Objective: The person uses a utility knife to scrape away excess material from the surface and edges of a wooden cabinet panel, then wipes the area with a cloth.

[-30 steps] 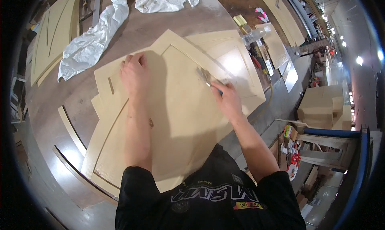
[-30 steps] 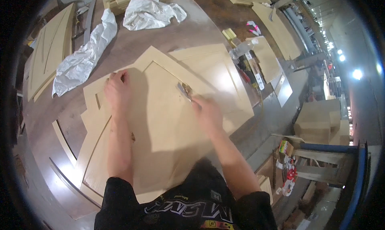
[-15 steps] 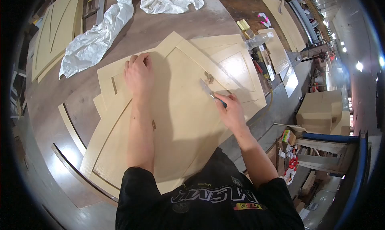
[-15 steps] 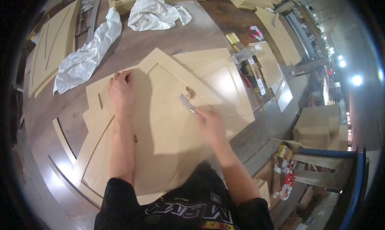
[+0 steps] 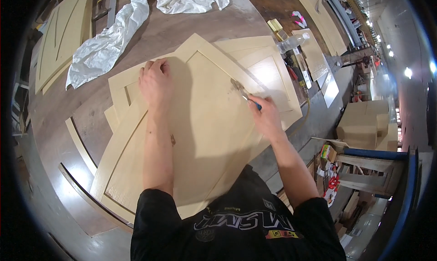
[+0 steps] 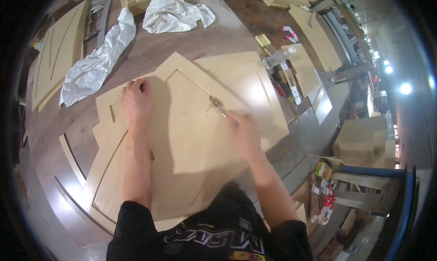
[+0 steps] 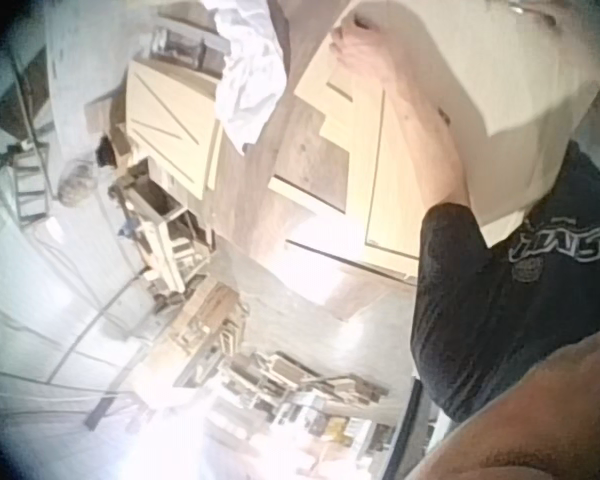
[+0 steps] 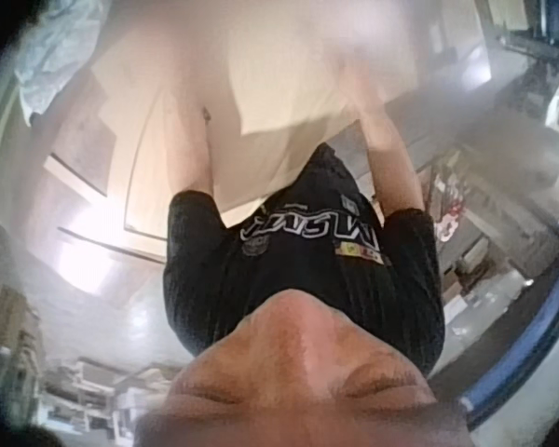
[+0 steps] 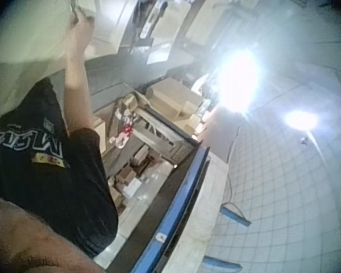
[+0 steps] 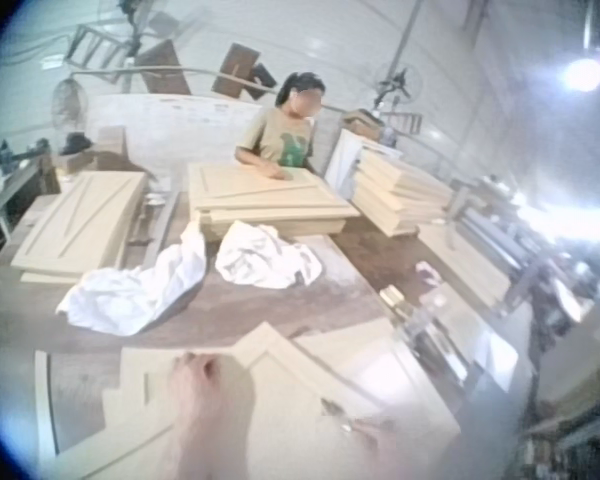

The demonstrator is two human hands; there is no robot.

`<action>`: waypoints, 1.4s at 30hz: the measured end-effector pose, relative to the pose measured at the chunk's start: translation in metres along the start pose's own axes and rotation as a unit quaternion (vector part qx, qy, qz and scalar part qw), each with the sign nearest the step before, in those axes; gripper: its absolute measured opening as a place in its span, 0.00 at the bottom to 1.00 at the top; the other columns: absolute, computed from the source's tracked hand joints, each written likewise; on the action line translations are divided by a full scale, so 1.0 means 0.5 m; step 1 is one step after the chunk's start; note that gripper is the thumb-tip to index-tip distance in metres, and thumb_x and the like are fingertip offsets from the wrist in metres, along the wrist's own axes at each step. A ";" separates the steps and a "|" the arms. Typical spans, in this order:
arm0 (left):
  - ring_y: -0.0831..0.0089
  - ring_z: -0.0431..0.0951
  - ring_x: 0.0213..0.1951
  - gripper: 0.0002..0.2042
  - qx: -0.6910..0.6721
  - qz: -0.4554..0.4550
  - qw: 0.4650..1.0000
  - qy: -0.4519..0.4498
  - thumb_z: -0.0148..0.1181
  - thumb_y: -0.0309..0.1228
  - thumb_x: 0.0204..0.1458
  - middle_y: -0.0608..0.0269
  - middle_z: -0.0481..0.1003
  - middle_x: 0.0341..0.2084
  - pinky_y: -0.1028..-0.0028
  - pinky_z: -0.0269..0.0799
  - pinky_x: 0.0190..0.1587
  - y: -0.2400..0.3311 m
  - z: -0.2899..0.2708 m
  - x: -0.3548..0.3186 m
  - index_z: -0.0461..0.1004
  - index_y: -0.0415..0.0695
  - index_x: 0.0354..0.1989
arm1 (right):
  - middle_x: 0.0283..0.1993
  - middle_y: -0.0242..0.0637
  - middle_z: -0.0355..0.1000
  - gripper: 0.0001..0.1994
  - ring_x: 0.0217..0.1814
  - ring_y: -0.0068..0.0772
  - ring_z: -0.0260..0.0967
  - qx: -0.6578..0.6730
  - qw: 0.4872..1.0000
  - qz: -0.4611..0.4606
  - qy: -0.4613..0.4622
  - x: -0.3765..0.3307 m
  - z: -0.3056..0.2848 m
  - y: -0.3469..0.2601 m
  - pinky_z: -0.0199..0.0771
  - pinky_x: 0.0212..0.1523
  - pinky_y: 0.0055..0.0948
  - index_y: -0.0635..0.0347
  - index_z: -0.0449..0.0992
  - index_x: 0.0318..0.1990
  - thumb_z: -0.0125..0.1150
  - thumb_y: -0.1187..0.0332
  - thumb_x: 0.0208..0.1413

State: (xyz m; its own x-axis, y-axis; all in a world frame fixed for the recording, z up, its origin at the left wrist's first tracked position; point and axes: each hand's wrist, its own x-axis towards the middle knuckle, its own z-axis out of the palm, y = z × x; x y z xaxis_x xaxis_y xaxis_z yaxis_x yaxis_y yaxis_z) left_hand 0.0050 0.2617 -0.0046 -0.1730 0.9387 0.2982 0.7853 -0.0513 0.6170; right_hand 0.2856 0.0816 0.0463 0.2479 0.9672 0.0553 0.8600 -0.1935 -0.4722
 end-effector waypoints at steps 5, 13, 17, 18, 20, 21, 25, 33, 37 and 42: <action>0.59 0.78 0.43 0.08 0.006 0.000 1.000 -0.001 0.62 0.35 0.60 0.66 0.81 0.39 0.59 0.73 0.50 -0.010 -0.002 -0.002 0.86 0.52 0.42 | 0.41 0.48 0.73 0.14 0.37 0.45 0.72 -0.025 0.998 0.012 -0.049 -0.028 0.019 0.011 0.75 0.42 0.39 0.53 0.84 0.56 0.66 0.63 0.65; 0.59 0.78 0.43 0.08 0.001 0.004 1.000 0.003 0.62 0.34 0.59 0.68 0.81 0.39 0.60 0.73 0.49 -0.002 -0.001 0.002 0.86 0.53 0.42 | 0.40 0.49 0.74 0.14 0.39 0.46 0.73 0.022 1.000 0.022 -0.005 0.016 0.010 -0.001 0.75 0.44 0.39 0.54 0.84 0.56 0.66 0.64 0.65; 0.60 0.78 0.42 0.08 0.000 -0.006 1.000 0.002 0.61 0.34 0.58 0.69 0.81 0.38 0.60 0.73 0.48 -0.006 -0.003 0.000 0.86 0.53 0.41 | 0.40 0.46 0.73 0.14 0.40 0.44 0.73 -0.001 0.998 0.002 -0.059 -0.046 0.005 -0.020 0.74 0.44 0.39 0.55 0.84 0.56 0.68 0.65 0.64; 0.61 0.78 0.41 0.08 0.000 0.004 1.000 0.011 0.61 0.34 0.58 0.69 0.81 0.37 0.59 0.73 0.47 -0.008 -0.002 0.000 0.86 0.53 0.41 | 0.39 0.44 0.73 0.14 0.40 0.43 0.72 0.020 0.997 0.001 -0.076 -0.060 0.001 -0.029 0.74 0.43 0.39 0.55 0.84 0.55 0.68 0.66 0.64; 0.60 0.78 0.41 0.08 0.005 -0.002 1.000 0.001 0.61 0.34 0.59 0.69 0.81 0.38 0.59 0.73 0.47 -0.011 -0.001 -0.003 0.86 0.53 0.40 | 0.39 0.44 0.72 0.14 0.40 0.42 0.72 0.010 0.997 -0.035 -0.063 -0.085 0.001 -0.030 0.74 0.44 0.38 0.55 0.84 0.56 0.67 0.67 0.64; 0.60 0.78 0.41 0.07 0.007 -0.005 1.000 -0.007 0.61 0.34 0.59 0.69 0.81 0.38 0.59 0.73 0.47 -0.011 -0.001 0.001 0.85 0.53 0.40 | 0.39 0.43 0.72 0.14 0.41 0.41 0.72 -0.001 0.997 -0.070 -0.045 -0.094 0.000 -0.032 0.73 0.44 0.37 0.55 0.83 0.56 0.67 0.68 0.64; 0.59 0.77 0.42 0.08 0.010 0.017 1.000 0.002 0.60 0.35 0.60 0.68 0.81 0.38 0.57 0.73 0.48 -0.013 0.012 0.004 0.85 0.53 0.41 | 0.40 0.42 0.73 0.14 0.42 0.39 0.72 0.058 0.997 -0.058 0.009 -0.133 -0.011 -0.037 0.73 0.45 0.33 0.57 0.83 0.56 0.67 0.70 0.64; 0.57 0.77 0.49 0.12 0.011 -0.008 1.000 -0.025 0.61 0.41 0.62 0.65 0.81 0.44 0.57 0.70 0.58 0.020 -0.003 0.006 0.84 0.49 0.45 | 0.43 0.39 0.75 0.14 0.44 0.30 0.72 0.207 0.977 0.042 0.041 -0.204 -0.058 0.011 0.72 0.47 0.28 0.63 0.82 0.56 0.64 0.73 0.64; 0.58 0.77 0.51 0.15 -0.002 0.023 1.000 -0.003 0.62 0.44 0.62 0.65 0.81 0.46 0.56 0.68 0.60 0.002 -0.001 0.002 0.83 0.49 0.48 | 0.44 0.39 0.75 0.14 0.43 0.29 0.72 0.248 0.964 0.072 0.059 -0.245 -0.082 0.027 0.72 0.46 0.27 0.65 0.82 0.56 0.64 0.73 0.64; 0.57 0.75 0.55 0.20 -0.007 0.125 0.989 -0.078 0.65 0.48 0.58 0.61 0.79 0.48 0.54 0.67 0.60 0.079 -0.013 -0.075 0.80 0.49 0.53 | 0.45 0.40 0.77 0.13 0.47 0.31 0.75 0.323 0.931 0.122 0.114 -0.278 -0.085 0.078 0.75 0.45 0.27 0.64 0.82 0.54 0.63 0.73 0.64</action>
State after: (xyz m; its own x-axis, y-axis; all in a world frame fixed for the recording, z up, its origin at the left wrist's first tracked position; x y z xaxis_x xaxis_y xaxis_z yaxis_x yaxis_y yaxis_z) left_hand 0.0387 0.2221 0.0135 0.1204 0.9368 0.3286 0.7832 -0.2931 0.5484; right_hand 0.3037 -0.0675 0.0575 0.5535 0.8324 0.0277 0.3359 -0.1927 -0.9220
